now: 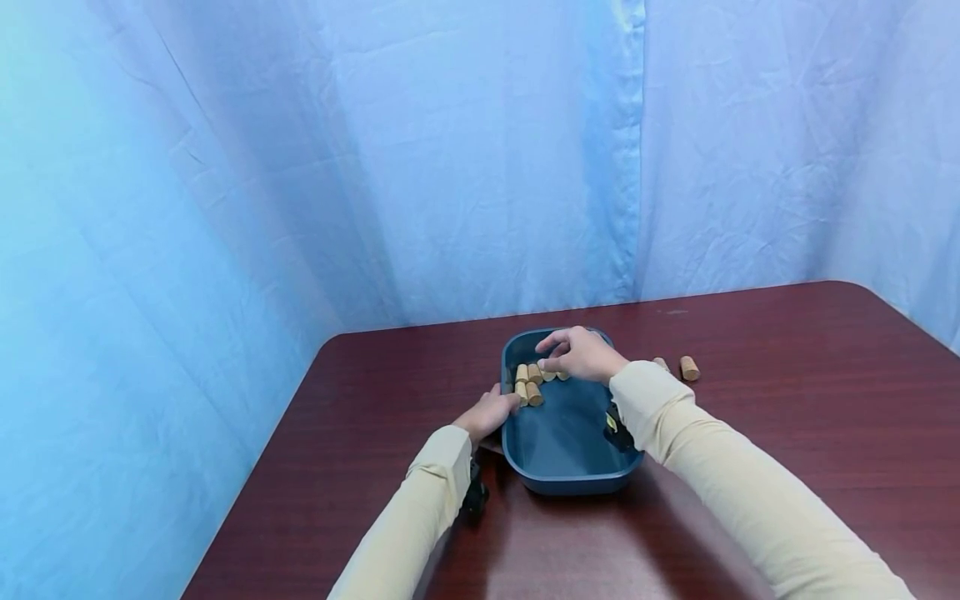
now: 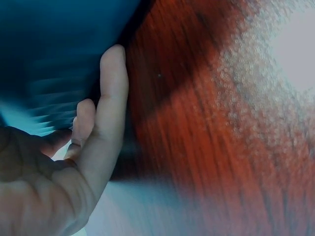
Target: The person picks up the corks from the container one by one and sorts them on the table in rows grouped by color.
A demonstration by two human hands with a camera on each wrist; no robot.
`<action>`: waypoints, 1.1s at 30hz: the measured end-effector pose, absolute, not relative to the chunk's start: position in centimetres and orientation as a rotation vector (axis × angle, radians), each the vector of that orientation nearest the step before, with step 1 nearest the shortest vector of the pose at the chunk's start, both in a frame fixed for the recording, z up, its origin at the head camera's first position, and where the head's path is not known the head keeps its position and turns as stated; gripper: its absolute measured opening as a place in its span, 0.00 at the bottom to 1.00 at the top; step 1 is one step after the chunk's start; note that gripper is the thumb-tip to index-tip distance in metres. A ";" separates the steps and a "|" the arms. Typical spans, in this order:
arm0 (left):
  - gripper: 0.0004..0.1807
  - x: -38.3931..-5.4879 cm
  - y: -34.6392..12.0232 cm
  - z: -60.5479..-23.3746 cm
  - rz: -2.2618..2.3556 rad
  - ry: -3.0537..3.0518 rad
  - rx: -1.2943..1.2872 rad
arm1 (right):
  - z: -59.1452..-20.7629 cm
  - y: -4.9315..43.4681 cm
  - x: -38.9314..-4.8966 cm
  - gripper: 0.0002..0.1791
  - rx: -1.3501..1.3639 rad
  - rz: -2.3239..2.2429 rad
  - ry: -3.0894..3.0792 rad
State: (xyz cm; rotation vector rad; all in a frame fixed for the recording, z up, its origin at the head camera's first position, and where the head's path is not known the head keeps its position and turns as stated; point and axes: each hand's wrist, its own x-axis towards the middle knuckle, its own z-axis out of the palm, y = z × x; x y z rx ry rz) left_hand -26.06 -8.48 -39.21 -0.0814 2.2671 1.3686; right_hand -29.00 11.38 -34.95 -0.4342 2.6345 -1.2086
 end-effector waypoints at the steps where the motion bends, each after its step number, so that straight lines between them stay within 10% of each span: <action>1: 0.46 -26.1 -8.5 -39.2 1.371 2.267 -0.081 | -35.1 11.3 -29.0 0.21 -0.427 -1.207 2.630; 33: 0.45 -26.0 -8.6 -39.1 1.360 2.268 -0.048 | -38.9 9.2 -29.4 0.15 -0.365 -1.112 2.641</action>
